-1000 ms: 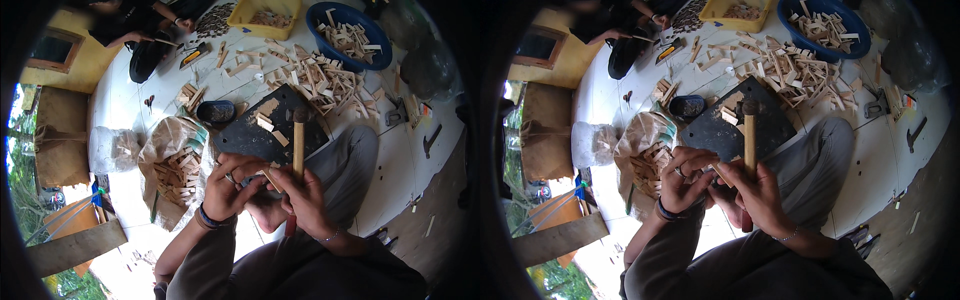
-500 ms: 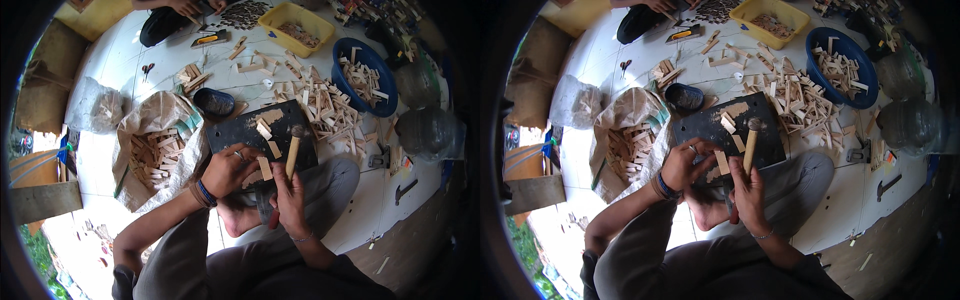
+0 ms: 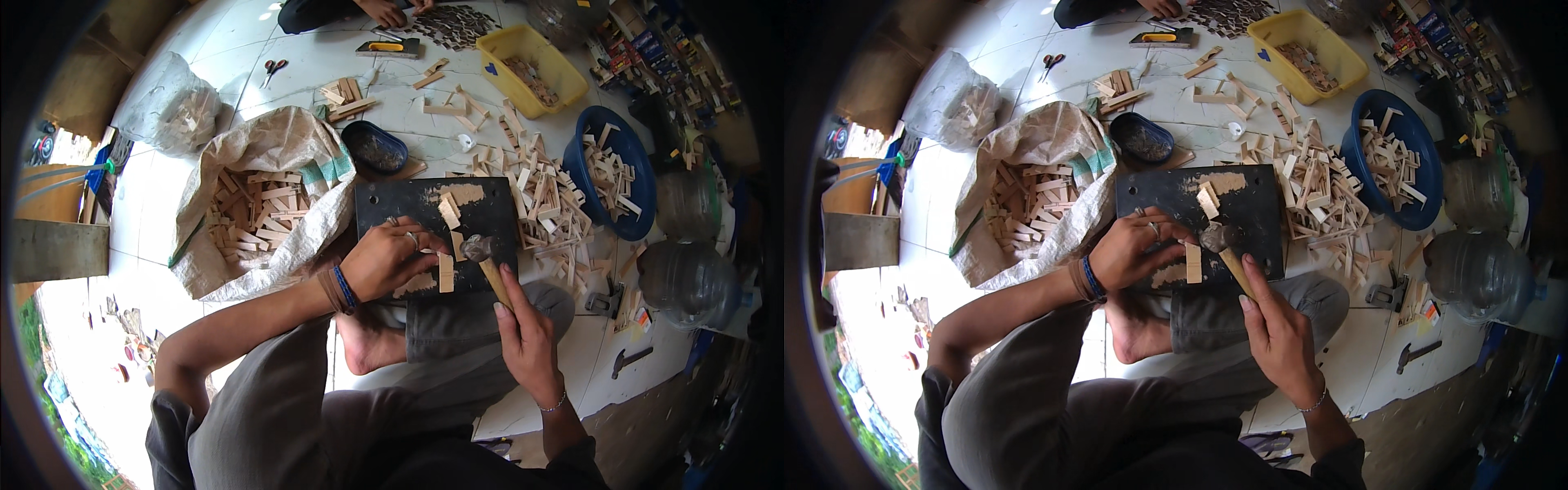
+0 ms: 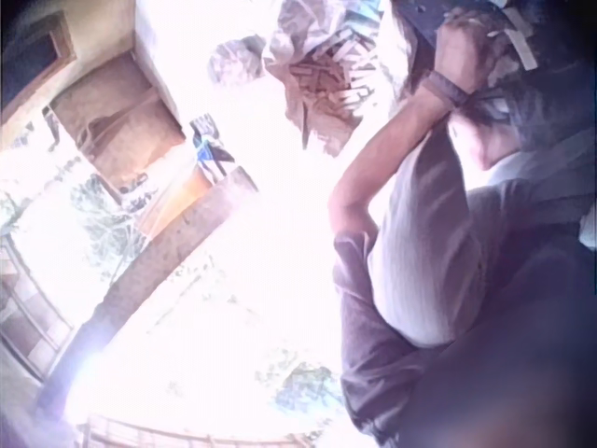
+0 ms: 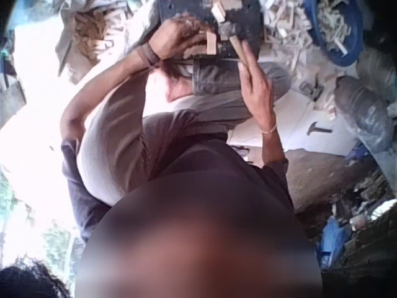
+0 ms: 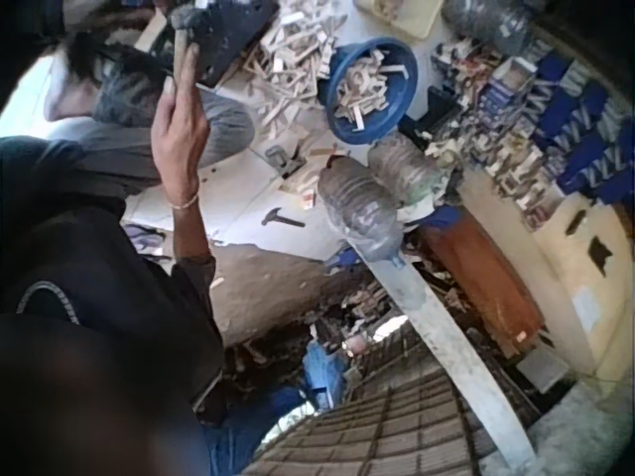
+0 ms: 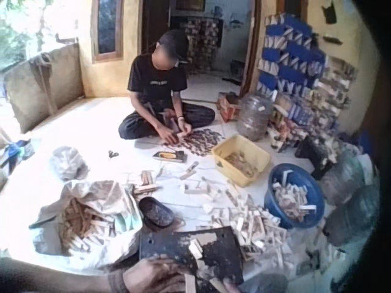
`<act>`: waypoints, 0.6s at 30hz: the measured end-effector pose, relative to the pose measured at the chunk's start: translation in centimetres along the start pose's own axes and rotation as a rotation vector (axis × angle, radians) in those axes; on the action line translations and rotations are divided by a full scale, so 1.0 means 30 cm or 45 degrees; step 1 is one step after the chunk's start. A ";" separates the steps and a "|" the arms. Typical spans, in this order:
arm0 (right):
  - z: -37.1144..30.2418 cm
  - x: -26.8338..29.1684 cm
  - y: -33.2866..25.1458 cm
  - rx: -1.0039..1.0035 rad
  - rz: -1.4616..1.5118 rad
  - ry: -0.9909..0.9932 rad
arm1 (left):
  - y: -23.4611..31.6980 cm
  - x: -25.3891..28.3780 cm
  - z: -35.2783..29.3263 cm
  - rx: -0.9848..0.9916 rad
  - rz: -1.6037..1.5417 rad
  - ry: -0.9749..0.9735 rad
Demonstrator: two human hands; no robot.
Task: The person sits on the floor and uses a hammer to split small wooden pieces on a black cutting board. They repeatedly pick up pieces, position them, strike them, and place the resulting fragments into a nearby sack.
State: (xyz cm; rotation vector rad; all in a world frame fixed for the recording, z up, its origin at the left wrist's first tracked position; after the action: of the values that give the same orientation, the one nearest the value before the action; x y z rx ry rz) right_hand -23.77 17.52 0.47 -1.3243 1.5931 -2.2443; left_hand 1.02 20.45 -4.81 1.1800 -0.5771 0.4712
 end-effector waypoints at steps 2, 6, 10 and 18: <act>0.008 -0.001 -0.013 -0.006 -0.042 -0.063 | -0.005 0.000 0.000 0.007 -0.015 0.011; 0.026 -0.017 -0.018 0.005 -0.067 -0.058 | -0.011 -0.003 0.000 -0.007 -0.044 0.056; 0.038 -0.010 -0.024 0.031 -0.058 -0.001 | -0.019 -0.013 -0.006 0.035 -0.009 0.021; 0.032 -0.029 -0.026 0.115 -0.290 -0.066 | -0.035 -0.009 -0.009 0.047 -0.081 0.041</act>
State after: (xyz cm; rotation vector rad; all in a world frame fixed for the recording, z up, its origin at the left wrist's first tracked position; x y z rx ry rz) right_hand -22.27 17.61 0.67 -1.5966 1.3685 -2.3527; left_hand 1.50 20.36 -5.81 1.2206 -0.5032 0.4473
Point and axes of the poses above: each hand's wrist, its own z-axis towards the middle knuckle, its own x-axis out of the back of the hand, y = z × x, the point moved 4 cm from there along z, towards the middle knuckle, and after that the axes turned 4 degrees about z, right-handed, at the moved point
